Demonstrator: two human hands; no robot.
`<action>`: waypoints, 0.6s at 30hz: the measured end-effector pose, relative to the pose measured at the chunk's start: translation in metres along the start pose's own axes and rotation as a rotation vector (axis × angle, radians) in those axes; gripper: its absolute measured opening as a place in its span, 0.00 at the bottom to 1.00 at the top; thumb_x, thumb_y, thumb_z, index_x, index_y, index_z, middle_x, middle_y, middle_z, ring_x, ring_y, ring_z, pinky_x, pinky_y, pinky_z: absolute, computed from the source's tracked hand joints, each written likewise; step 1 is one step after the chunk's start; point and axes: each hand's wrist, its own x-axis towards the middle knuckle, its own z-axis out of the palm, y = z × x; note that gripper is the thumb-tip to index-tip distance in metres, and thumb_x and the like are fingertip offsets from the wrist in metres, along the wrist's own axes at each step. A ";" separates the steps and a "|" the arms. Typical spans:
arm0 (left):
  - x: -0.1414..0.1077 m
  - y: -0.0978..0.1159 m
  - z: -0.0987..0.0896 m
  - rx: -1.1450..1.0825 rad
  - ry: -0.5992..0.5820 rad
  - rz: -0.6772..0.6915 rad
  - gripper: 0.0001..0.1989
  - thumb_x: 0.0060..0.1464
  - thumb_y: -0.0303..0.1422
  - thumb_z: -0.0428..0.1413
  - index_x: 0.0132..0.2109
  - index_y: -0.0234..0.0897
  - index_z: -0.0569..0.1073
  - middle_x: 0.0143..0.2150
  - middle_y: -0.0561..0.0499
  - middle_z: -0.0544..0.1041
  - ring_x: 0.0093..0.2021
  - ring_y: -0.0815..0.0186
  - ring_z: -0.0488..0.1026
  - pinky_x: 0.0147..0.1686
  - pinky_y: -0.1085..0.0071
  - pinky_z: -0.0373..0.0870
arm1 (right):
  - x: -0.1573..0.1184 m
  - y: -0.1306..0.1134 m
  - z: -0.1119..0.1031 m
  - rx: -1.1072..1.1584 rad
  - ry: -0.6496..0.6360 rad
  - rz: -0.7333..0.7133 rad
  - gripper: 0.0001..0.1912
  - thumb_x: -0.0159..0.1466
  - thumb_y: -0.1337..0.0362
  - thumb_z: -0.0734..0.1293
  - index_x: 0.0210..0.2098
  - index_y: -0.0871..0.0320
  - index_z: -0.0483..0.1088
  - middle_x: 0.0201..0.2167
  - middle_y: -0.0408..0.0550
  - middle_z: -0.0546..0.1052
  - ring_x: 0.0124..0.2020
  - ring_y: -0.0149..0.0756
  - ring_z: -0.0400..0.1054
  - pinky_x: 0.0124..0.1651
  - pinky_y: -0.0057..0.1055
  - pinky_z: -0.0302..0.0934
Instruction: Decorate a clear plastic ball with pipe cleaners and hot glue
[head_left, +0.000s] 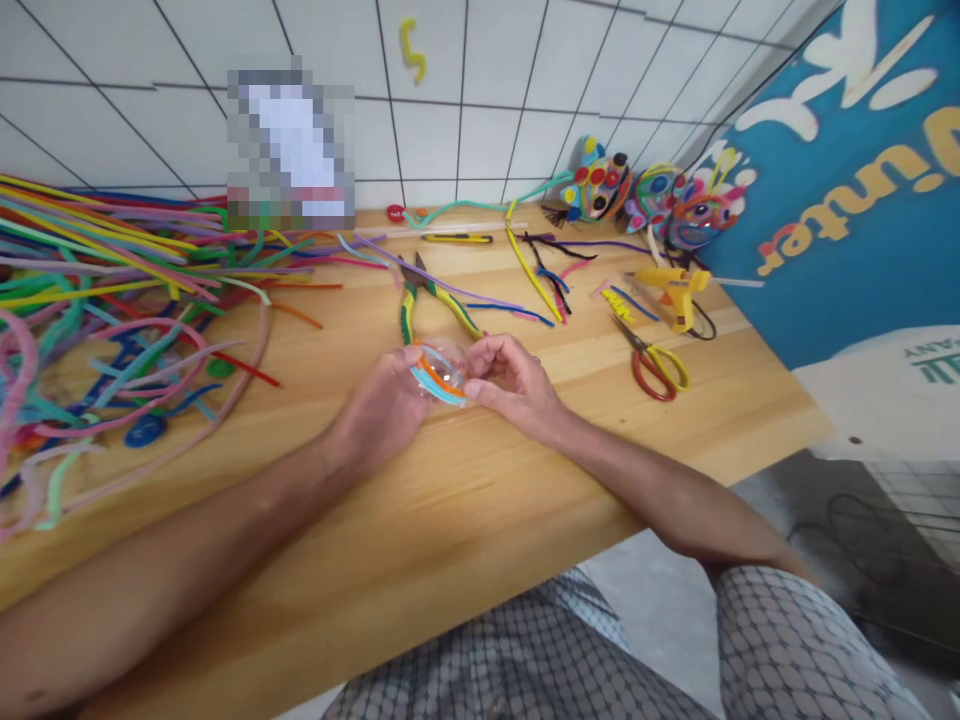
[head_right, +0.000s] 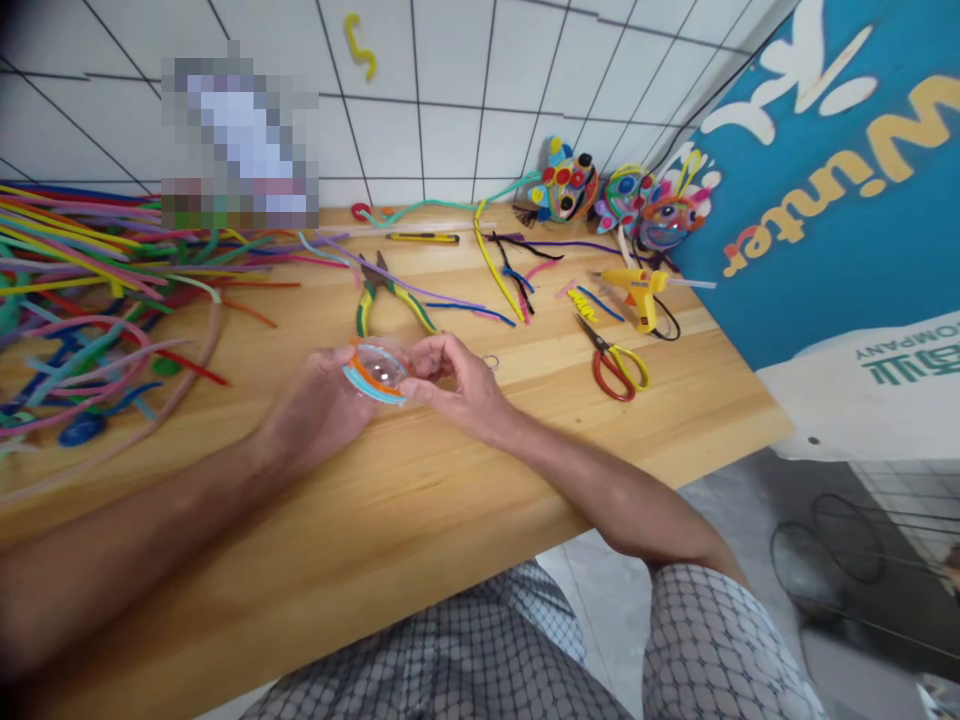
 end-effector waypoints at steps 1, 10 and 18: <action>0.000 -0.001 0.000 0.008 0.002 0.017 0.17 0.63 0.48 0.67 0.43 0.38 0.87 0.39 0.47 0.86 0.47 0.53 0.85 0.50 0.62 0.80 | 0.000 0.001 0.001 0.002 -0.004 0.004 0.32 0.65 0.34 0.83 0.50 0.51 0.73 0.41 0.42 0.80 0.43 0.36 0.77 0.53 0.39 0.74; 0.002 -0.001 0.000 0.021 0.058 0.048 0.13 0.63 0.47 0.64 0.40 0.42 0.83 0.42 0.44 0.87 0.56 0.46 0.84 0.59 0.51 0.82 | -0.002 0.003 0.006 -0.030 0.012 0.035 0.38 0.65 0.30 0.80 0.58 0.50 0.72 0.52 0.51 0.87 0.52 0.43 0.84 0.59 0.46 0.80; 0.000 -0.003 0.003 0.065 0.049 0.073 0.14 0.63 0.48 0.64 0.38 0.43 0.81 0.41 0.45 0.87 0.56 0.46 0.85 0.59 0.50 0.82 | -0.006 0.008 0.015 -0.181 0.006 -0.050 0.32 0.70 0.35 0.78 0.59 0.51 0.73 0.56 0.54 0.87 0.55 0.46 0.84 0.62 0.49 0.80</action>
